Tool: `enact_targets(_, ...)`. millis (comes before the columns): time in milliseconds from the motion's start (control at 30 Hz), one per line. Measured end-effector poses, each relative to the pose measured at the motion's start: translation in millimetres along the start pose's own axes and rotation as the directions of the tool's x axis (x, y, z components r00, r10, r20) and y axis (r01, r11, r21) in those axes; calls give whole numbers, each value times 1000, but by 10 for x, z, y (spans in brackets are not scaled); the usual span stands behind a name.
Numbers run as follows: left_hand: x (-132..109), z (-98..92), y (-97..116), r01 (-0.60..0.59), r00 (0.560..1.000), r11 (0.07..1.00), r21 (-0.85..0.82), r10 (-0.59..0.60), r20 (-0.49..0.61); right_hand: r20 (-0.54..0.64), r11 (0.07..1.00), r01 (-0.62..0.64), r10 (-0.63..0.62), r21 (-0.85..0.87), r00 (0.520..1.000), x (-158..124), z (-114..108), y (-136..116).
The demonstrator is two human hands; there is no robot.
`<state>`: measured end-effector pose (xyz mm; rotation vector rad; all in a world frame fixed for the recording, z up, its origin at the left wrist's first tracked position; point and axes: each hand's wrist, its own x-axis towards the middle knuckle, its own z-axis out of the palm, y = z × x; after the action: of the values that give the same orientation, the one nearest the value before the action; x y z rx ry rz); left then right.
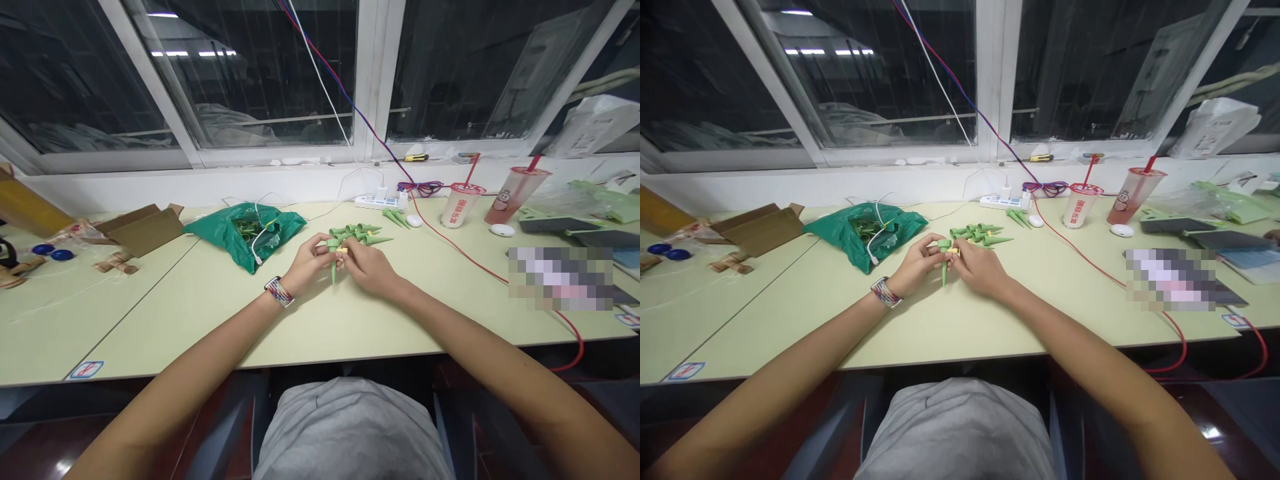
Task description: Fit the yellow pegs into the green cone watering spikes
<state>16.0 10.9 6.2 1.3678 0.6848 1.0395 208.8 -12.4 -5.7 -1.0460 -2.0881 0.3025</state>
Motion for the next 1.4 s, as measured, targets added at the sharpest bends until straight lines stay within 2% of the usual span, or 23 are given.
enact_targets(167, -21, 21, -4, 89, 996, 988, -126, -85, 42, 3, 957, 119, -123, -266, 992, 11, -33, 88)
enact_targets(300, -8, 4, -7, 101, 995, 983, -152, -96, 40, 13, 936, 168, -172, -308, 985, 42, -68, 122)
enact_targets(500, -5, -51, -12, 58, 995, 989, -133, -46, 90, 2, 960, 166, -170, -225, 985, 56, -114, 147)
enact_targets(667, -7, -59, -13, 44, 993, 991, -128, -30, 111, -38, 986, 100, -106, -136, 994, 31, -91, 119)
enact_targets(800, 6, -58, -14, -1, 998, 999, -36, 3, 66, -49, 991, -44, 50, 124, 998, 36, 13, 57)
enact_targets(900, 9, -39, -31, -108, 994, 984, 143, 110, -7, -17, 886, -177, 203, 428, 979, 71, 88, 30)
enact_targets(1000, -20, 1, -51, -234, 962, 918, 320, 266, -60, 167, 641, -350, 329, 683, 930, 110, 89, 25)
enact_targets(1100, -83, 37, -29, -317, 921, 826, 466, 385, -55, 358, 429, -460, 299, 778, 885, 134, 20, 26)
enact_targets(1167, -125, 43, 8, -383, 889, 728, 569, 458, 12, 416, 388, -486, 254, 783, 873, 139, -20, 26)
enact_targets(1233, -147, 34, 38, -440, 861, 630, 639, 499, 101, 411, 432, -486, 259, 760, 874, 134, -28, 25)
enact_targets(1300, -141, 20, 45, -447, 859, 612, 653, 497, 121, 288, 592, -408, 291, 695, 912, 112, -7, 24)
enact_targets(1333, -129, 16, 38, -425, 873, 649, 632, 479, 95, 190, 707, -338, 283, 622, 940, 95, 7, 25)
enact_targets(1400, -94, 16, 12, -341, 921, 786, 516, 389, 16, 11, 909, -173, 183, 380, 983, 54, 26, 28)
